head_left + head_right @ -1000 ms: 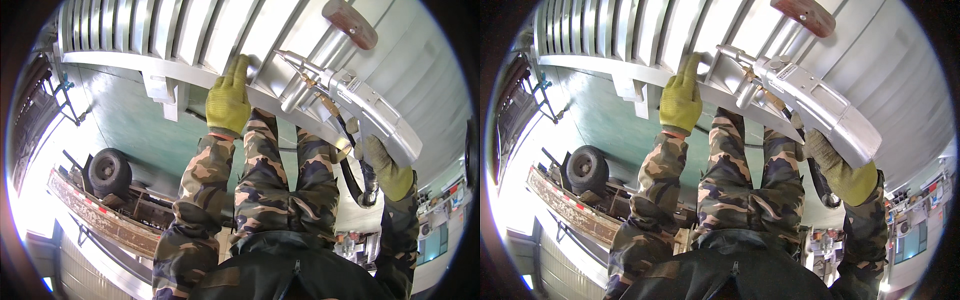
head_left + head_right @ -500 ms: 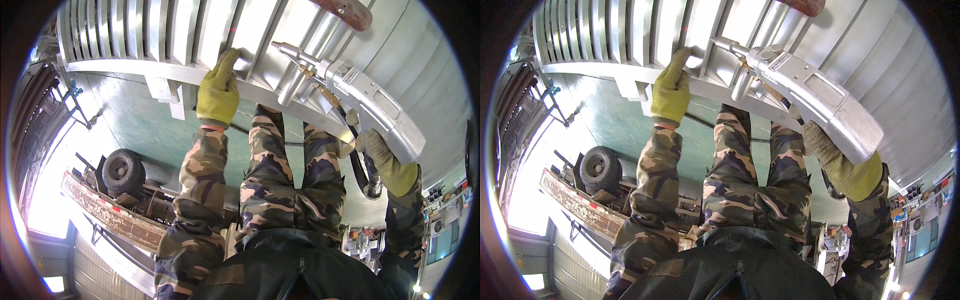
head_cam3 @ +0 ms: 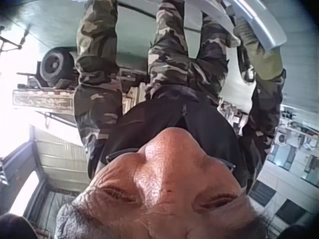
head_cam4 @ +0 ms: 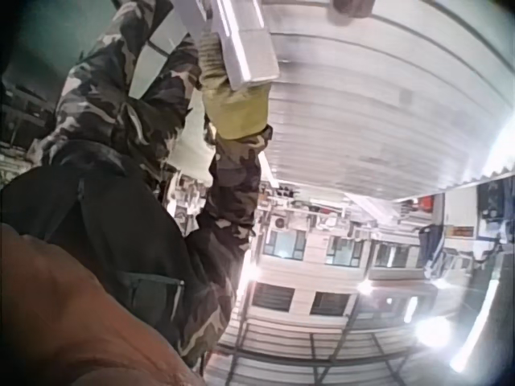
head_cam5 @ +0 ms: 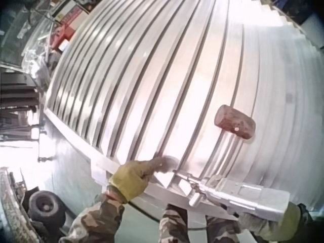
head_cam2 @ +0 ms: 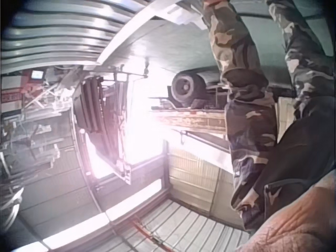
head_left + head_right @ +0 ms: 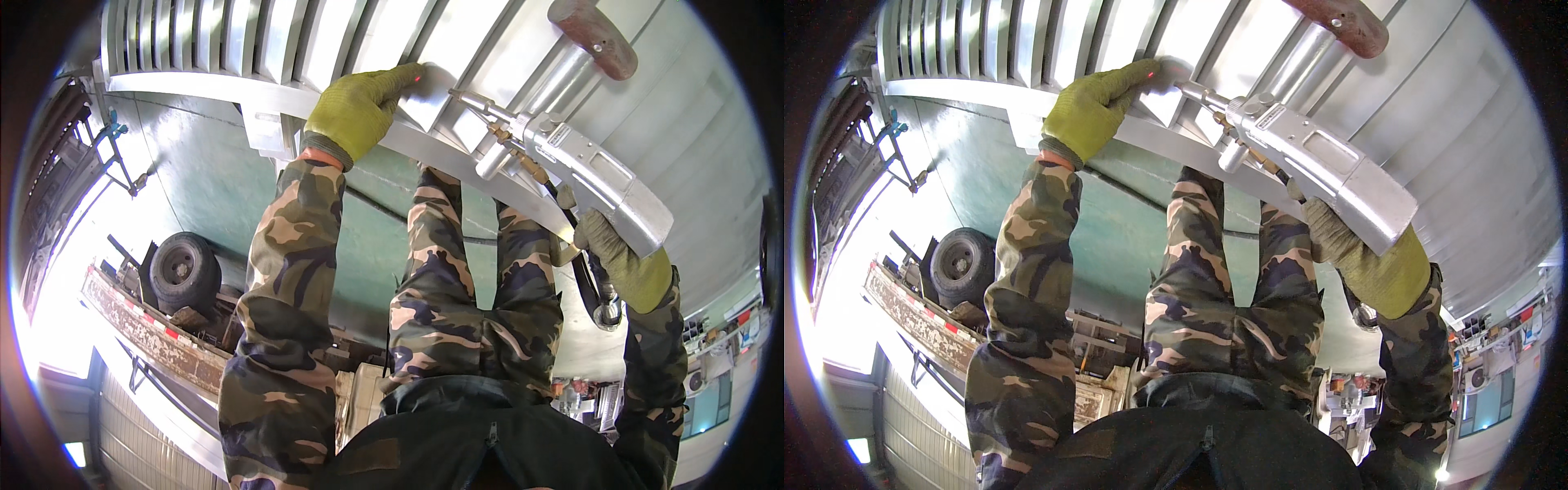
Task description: The person welds a metal frame using a handheld welding gun, moving along seams and joints on a curved metal structure. The person pauses to reposition the tool and adjust the workpiece as needed.
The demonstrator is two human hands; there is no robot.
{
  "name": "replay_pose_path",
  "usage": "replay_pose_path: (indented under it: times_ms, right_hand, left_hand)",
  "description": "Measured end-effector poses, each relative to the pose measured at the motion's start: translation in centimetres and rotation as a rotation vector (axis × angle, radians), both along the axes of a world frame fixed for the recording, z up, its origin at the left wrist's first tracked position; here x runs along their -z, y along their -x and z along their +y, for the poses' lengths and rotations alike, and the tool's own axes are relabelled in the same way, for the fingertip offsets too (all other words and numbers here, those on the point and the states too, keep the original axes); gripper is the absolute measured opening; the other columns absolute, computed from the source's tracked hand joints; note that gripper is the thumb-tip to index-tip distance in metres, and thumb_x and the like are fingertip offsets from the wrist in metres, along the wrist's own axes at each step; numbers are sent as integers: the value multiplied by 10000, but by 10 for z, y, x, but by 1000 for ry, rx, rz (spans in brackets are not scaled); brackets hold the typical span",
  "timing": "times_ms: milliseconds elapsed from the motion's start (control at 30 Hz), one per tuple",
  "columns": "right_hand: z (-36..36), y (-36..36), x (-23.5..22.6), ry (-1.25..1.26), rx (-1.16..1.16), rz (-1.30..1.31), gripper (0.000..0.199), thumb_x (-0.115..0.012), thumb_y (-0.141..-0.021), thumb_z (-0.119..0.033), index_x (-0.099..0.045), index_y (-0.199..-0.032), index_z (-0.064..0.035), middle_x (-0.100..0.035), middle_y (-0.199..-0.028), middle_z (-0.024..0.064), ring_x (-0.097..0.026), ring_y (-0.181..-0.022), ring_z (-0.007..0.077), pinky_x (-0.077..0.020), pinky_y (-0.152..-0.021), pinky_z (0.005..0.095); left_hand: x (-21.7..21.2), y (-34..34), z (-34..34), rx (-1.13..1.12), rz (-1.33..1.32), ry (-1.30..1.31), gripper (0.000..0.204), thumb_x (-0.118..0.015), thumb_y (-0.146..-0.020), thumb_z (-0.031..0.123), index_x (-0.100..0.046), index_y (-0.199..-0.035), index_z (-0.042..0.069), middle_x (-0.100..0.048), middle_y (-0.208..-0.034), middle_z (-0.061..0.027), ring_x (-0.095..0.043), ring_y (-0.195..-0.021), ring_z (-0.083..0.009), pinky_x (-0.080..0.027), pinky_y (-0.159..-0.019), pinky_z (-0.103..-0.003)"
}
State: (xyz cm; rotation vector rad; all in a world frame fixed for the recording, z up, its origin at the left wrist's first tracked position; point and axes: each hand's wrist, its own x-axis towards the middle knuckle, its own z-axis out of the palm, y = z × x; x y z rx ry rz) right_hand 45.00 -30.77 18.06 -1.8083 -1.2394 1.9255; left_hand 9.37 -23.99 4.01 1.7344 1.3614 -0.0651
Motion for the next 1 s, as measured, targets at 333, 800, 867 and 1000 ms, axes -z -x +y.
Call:
replay_pose_path:
  times_ms: [333, 800, 867, 1000]
  right_hand:
    - [-1, -4, -1, 37, -30, -88, 367, -611, -1068, -326, -644, -1167, 26, -670, -800, 62, -614, -700, 138, -483, -631, 293]
    - [6, -17, -6, 145, 153, -81, 296, -672, -1038, -252, -696, -1114, 33, -696, -804, 56, -658, -726, 139, -520, -649, 304]
    - [8, -13, -6, 136, 165, -75, 290, -670, -1039, -246, -694, -1114, 34, -696, -805, 60, -657, -724, 140, -519, -649, 304]
    - [7, -22, -6, 159, 84, -136, 288, -666, -1041, -246, -692, -1104, 34, -697, -810, 62, -653, -718, 140, -515, -641, 300]
  left_hand:
    - [7, -43, 40, 362, 394, -147, 385, -679, -937, 455, -706, -1221, 197, -774, -996, -83, -742, -922, -314, -586, -802, -459]
    - [19, -46, 49, 349, 303, -60, 470, -720, -899, 558, -757, -1216, 212, -781, -1048, -44, -740, -956, -271, -580, -845, -398]
    - [19, -46, 47, 327, 313, -89, 481, -734, -890, 556, -754, -1231, 217, -783, -1059, -38, -741, -958, -261, -580, -856, -382]
    - [23, -42, 49, 237, 228, -44, 548, -741, -855, 622, -757, -1204, 199, -787, -1039, -32, -745, -945, -243, -584, -851, -375]
